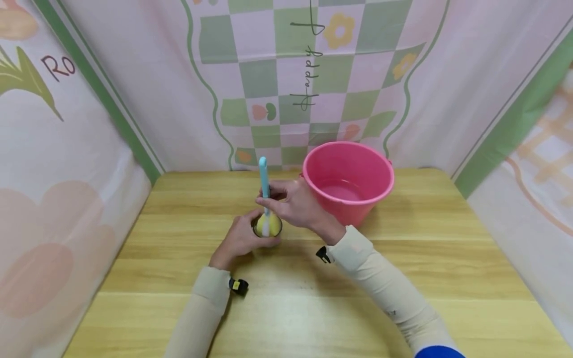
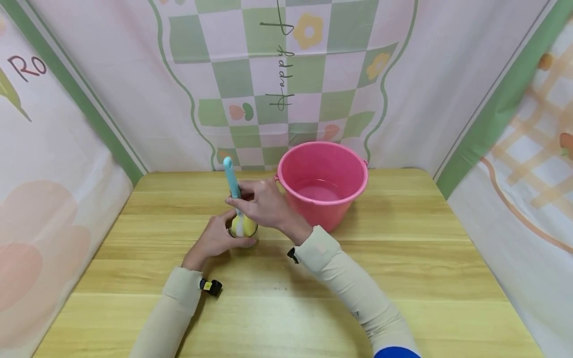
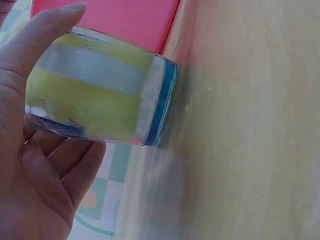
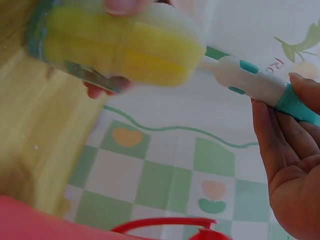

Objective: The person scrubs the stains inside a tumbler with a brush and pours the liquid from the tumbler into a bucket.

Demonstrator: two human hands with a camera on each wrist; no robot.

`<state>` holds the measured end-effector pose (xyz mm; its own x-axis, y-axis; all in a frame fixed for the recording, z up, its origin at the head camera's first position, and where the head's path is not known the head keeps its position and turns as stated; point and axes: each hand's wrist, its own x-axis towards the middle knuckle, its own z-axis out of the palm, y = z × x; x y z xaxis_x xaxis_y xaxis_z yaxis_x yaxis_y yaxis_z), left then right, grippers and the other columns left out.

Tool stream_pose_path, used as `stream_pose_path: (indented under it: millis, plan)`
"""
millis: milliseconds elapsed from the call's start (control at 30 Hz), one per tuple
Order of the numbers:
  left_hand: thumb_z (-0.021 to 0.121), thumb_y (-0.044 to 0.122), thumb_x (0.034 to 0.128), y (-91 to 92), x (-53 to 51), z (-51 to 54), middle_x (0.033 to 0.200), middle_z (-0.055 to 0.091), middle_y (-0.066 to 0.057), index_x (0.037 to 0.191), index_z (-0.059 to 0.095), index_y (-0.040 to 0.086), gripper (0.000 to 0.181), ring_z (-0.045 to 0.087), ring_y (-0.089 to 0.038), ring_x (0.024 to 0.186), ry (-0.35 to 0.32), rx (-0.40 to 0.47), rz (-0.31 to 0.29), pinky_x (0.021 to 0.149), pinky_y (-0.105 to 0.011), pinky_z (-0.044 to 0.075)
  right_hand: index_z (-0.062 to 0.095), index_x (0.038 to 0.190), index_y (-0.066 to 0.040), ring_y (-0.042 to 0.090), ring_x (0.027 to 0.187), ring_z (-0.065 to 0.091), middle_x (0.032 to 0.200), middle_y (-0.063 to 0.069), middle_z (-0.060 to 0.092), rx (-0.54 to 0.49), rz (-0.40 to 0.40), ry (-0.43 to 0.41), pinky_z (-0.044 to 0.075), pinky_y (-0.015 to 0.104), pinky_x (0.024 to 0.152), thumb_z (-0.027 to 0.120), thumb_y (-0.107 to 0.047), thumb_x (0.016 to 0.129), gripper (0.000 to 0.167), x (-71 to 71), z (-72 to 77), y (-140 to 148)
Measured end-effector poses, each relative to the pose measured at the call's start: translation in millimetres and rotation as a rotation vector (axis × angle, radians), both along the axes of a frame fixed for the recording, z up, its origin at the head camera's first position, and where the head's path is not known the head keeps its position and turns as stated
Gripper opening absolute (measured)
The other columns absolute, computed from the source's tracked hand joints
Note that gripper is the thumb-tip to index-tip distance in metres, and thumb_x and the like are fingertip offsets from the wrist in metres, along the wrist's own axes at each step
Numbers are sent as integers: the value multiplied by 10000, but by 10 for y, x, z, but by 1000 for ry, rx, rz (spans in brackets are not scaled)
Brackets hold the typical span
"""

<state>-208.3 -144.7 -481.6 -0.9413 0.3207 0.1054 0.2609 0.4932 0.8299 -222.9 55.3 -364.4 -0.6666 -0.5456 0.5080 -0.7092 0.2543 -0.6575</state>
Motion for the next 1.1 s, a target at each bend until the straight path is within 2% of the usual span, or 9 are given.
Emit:
stream_pose_path:
  millis: [167, 367, 500, 633, 800, 900, 1100]
  plan:
    - [969, 409, 746, 4, -9, -9, 993, 728, 36, 1270, 670, 279, 617, 641, -204, 942, -6, 4, -2, 872, -425, 511, 801, 967, -67, 166, 822, 797, 886, 48, 813, -70, 13, -11, 636, 267, 769, 799, -119, 950, 55, -1, 158, 59]
    - [978, 436, 722, 1, -16, 2, 1055, 742, 69, 1223, 679, 299, 600, 655, -187, 1032, -12, 17, -2, 985, -470, 507, 792, 962, -57, 128, 814, 788, 875, 43, 808, -94, 22, 37, 636, 270, 782, 810, -93, 934, 48, 13, 333, 91]
    - [972, 445, 733, 0, -16, -6, 1064, 748, 67, 1271, 676, 282, 635, 664, -181, 1022, -3, 15, -9, 960, -459, 526, 787, 967, -42, 153, 823, 795, 886, 55, 809, -73, 26, 34, 635, 265, 785, 802, -91, 939, 58, 12, 285, 71]
    - [963, 449, 745, 1, -6, -13, 1042, 736, 46, 1360, 649, 255, 717, 651, -184, 965, 2, -4, -10, 885, -416, 533, 773, 963, -45, 175, 850, 800, 898, 62, 809, -39, 25, -14, 636, 269, 797, 772, -106, 968, 61, 8, 126, 46]
    - [959, 430, 756, 2, 9, -11, 1061, 729, 44, 1384, 644, 262, 722, 639, -182, 976, 1, -14, -2, 889, -404, 513, 763, 975, -51, 186, 882, 803, 913, 64, 812, 11, 24, -31, 631, 259, 816, 750, -129, 991, 81, 14, -15, 26]
    - [962, 399, 761, 3, 12, -10, 1061, 735, 46, 1357, 653, 266, 684, 652, -189, 977, -1, -3, -2, 887, -420, 523, 766, 968, -46, 185, 866, 805, 903, 69, 813, 14, 31, -10, 631, 254, 808, 765, -111, 975, 66, 9, 22, 29]
    - [968, 422, 746, 8, -2, -5, 1071, 742, 51, 1306, 660, 259, 660, 664, -181, 994, -9, 2, 2, 906, -430, 540, 781, 966, -42, 143, 841, 799, 893, 56, 814, -20, 25, 69, 636, 270, 796, 796, -92, 945, 56, -5, 262, 77]
